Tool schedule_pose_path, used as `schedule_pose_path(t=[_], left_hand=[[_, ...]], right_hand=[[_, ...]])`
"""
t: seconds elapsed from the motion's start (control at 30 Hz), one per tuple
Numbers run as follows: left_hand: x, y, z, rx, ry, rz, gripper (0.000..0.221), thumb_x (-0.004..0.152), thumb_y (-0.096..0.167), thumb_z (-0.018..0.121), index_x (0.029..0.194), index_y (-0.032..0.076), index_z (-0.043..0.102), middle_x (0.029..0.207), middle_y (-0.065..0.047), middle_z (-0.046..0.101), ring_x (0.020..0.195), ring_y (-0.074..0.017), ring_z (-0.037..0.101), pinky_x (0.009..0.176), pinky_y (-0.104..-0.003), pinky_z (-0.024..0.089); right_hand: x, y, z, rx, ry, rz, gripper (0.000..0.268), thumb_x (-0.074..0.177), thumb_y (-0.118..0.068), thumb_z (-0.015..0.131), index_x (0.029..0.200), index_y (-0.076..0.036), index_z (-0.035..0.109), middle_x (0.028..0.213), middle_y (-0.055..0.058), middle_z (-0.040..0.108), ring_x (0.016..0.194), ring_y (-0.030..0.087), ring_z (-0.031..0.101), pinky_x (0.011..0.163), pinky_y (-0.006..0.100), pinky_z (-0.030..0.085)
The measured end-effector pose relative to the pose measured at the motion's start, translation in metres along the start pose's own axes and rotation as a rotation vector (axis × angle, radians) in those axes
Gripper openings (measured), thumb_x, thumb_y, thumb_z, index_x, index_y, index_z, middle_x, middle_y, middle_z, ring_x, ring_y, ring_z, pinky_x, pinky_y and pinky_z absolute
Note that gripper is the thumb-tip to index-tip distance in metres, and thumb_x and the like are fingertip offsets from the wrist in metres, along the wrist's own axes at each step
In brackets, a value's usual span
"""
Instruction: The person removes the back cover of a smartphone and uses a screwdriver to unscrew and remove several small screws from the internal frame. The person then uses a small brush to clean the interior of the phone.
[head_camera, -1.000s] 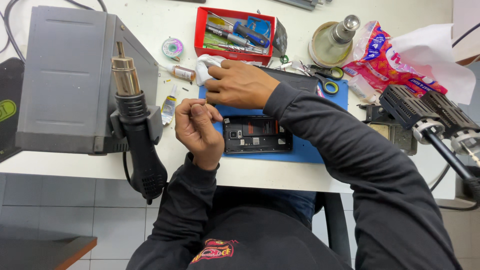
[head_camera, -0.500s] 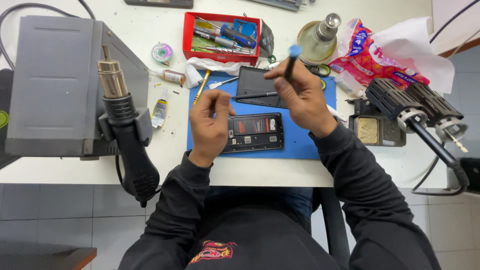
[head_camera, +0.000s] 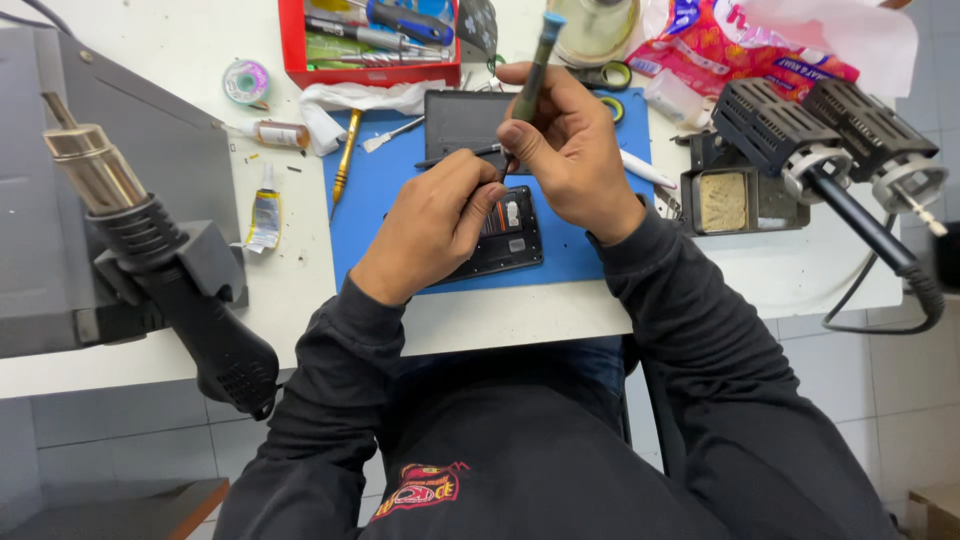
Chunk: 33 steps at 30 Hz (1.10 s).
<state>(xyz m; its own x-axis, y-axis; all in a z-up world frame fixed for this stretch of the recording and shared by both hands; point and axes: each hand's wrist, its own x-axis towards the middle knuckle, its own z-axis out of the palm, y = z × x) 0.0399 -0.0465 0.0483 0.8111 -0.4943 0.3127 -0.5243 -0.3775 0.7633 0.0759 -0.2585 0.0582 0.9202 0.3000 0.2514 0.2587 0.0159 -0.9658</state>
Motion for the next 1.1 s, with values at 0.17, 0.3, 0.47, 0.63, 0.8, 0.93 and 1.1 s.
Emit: schedule_pose_path(t=[0.17,0.3,0.47,0.63,0.8,0.93,1.1], left_hand=[[-0.006,-0.006,0.001,-0.013,0.014,-0.02,0.024,0.122,0.024,0.054,0.124,0.003,0.065,0.101,-0.01,0.061,0.089,-0.029,0.063,0.078,-0.044,0.049],[-0.012,-0.022,0.007,0.234,0.057,0.097,0.03,0.118,0.02,0.067,0.137,-0.002,0.067,0.112,-0.016,0.063,0.092,-0.0365,0.058,0.081,-0.049,0.047],[-0.016,-0.029,0.019,0.411,0.001,0.082,0.029,0.114,0.018,0.07,0.138,0.002,0.072,0.116,-0.015,0.066,0.095,-0.0366,0.058,0.082,-0.05,0.047],[-0.018,-0.03,0.023,0.428,0.014,0.105,0.022,0.113,0.017,0.073,0.128,0.001,0.076,0.112,-0.014,0.065,0.092,-0.0342,0.057,0.077,-0.048,0.047],[-0.018,-0.029,0.024,0.42,0.007,0.104,0.019,0.111,0.017,0.078,0.123,0.003,0.078,0.11,-0.013,0.063,0.091,-0.0338,0.056,0.077,-0.049,0.047],[-0.018,-0.028,0.024,0.423,0.003,0.097,0.019,0.11,0.017,0.08,0.122,0.003,0.078,0.111,-0.014,0.063,0.091,-0.0342,0.057,0.078,-0.049,0.047],[-0.019,-0.028,0.024,0.435,0.018,0.105,0.02,0.11,0.018,0.08,0.124,0.003,0.078,0.111,-0.013,0.063,0.091,-0.0342,0.056,0.077,-0.049,0.046]], right_hand=[[-0.012,0.0,-0.01,-0.087,0.025,0.018,0.063,0.12,-0.014,0.075,0.171,-0.012,0.039,0.108,0.008,0.07,0.095,0.017,0.068,0.087,0.029,0.061],[-0.034,0.008,-0.031,-0.244,0.033,0.002,0.118,0.128,-0.002,0.09,0.187,-0.034,-0.008,0.123,0.018,0.085,0.109,0.021,0.079,0.098,0.03,0.065],[-0.043,0.025,-0.034,-0.382,0.071,-0.13,0.103,0.117,0.004,0.09,0.183,-0.027,0.017,0.12,0.018,0.079,0.107,0.027,0.081,0.098,0.037,0.073],[-0.039,0.019,-0.033,-0.393,0.106,-0.21,0.093,0.112,0.008,0.09,0.175,-0.02,0.028,0.116,0.02,0.077,0.111,0.032,0.083,0.098,0.04,0.077],[-0.04,0.023,-0.036,-0.503,0.076,-0.263,0.089,0.114,0.0,0.091,0.174,-0.022,0.029,0.119,0.018,0.078,0.11,0.031,0.083,0.096,0.041,0.075],[-0.042,0.026,-0.036,-0.513,0.075,-0.293,0.089,0.113,0.001,0.092,0.174,-0.019,0.031,0.118,0.019,0.078,0.114,0.031,0.084,0.098,0.04,0.075],[-0.043,0.032,-0.035,-0.565,0.043,-0.364,0.086,0.113,-0.002,0.095,0.172,-0.02,0.035,0.118,0.02,0.076,0.103,0.027,0.08,0.095,0.04,0.073]])
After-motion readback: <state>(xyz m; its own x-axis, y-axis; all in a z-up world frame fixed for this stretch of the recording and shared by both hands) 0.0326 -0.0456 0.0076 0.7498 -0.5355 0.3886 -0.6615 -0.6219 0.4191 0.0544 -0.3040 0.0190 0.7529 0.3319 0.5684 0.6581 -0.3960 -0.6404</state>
